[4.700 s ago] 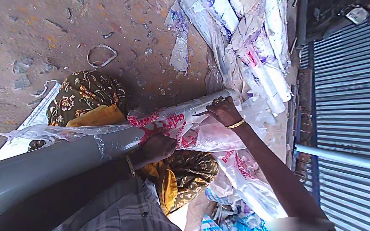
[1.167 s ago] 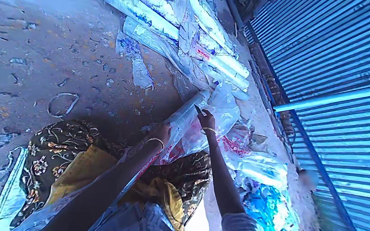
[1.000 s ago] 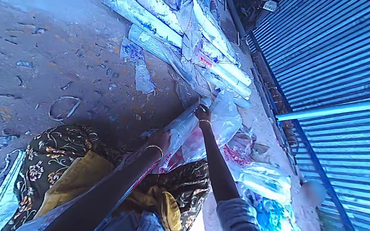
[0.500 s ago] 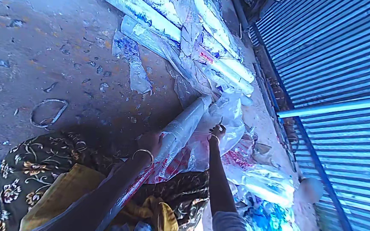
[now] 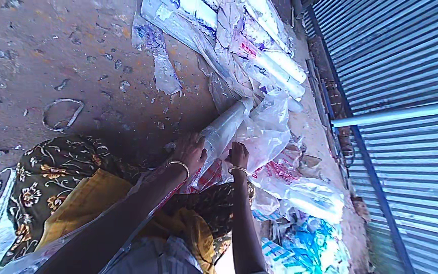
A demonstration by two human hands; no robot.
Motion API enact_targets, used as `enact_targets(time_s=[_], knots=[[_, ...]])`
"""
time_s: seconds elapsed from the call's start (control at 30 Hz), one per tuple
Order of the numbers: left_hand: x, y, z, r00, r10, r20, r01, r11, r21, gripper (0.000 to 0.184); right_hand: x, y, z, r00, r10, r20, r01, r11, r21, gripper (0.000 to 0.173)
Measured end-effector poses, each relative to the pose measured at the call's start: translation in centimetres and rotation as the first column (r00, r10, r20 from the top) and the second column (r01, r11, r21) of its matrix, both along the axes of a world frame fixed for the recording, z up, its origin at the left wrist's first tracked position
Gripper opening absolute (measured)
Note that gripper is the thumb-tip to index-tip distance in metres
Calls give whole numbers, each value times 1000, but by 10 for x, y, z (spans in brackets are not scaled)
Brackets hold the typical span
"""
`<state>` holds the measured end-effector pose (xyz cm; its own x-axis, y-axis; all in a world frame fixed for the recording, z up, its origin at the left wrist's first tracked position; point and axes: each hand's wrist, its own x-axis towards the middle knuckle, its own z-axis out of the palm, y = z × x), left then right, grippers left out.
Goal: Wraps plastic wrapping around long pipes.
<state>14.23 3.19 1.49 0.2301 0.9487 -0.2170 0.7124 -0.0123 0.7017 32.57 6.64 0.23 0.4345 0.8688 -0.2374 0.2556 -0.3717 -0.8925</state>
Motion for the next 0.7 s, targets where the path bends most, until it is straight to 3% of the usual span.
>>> enact_targets(time_s=[0.03,0.13,0.17,0.23,0.3,0.4,0.57,0.7], knots=[[3,-7,10,999,-27,-37,28,999,25,47,4,-2,10,997,28,65,-28,1000,-10,25],[17,-24,35,952,-245,-182,226,966,-123,66,11,-20,37,975,120,185,-117,993,-31,22],[25,-30,29,933,-275,-233,256,961,-107,60,14,-26,39,958,180,222,-187,982,7,22],[42,-41,8,900,-231,-370,262,964,34,32,27,-34,38,866,316,388,-373,924,80,27],[48,-45,3,894,-221,-390,257,965,42,28,49,-34,37,648,405,644,-571,819,59,31],[36,-37,16,956,-241,-168,209,959,-191,31,80,-12,46,323,494,807,-786,615,-61,25],[24,-34,11,944,-309,-116,285,941,-184,31,74,43,63,-79,668,740,-925,228,-304,27],[18,-28,15,917,-370,-146,343,921,-183,33,33,79,59,-308,717,625,-917,-48,-396,31]])
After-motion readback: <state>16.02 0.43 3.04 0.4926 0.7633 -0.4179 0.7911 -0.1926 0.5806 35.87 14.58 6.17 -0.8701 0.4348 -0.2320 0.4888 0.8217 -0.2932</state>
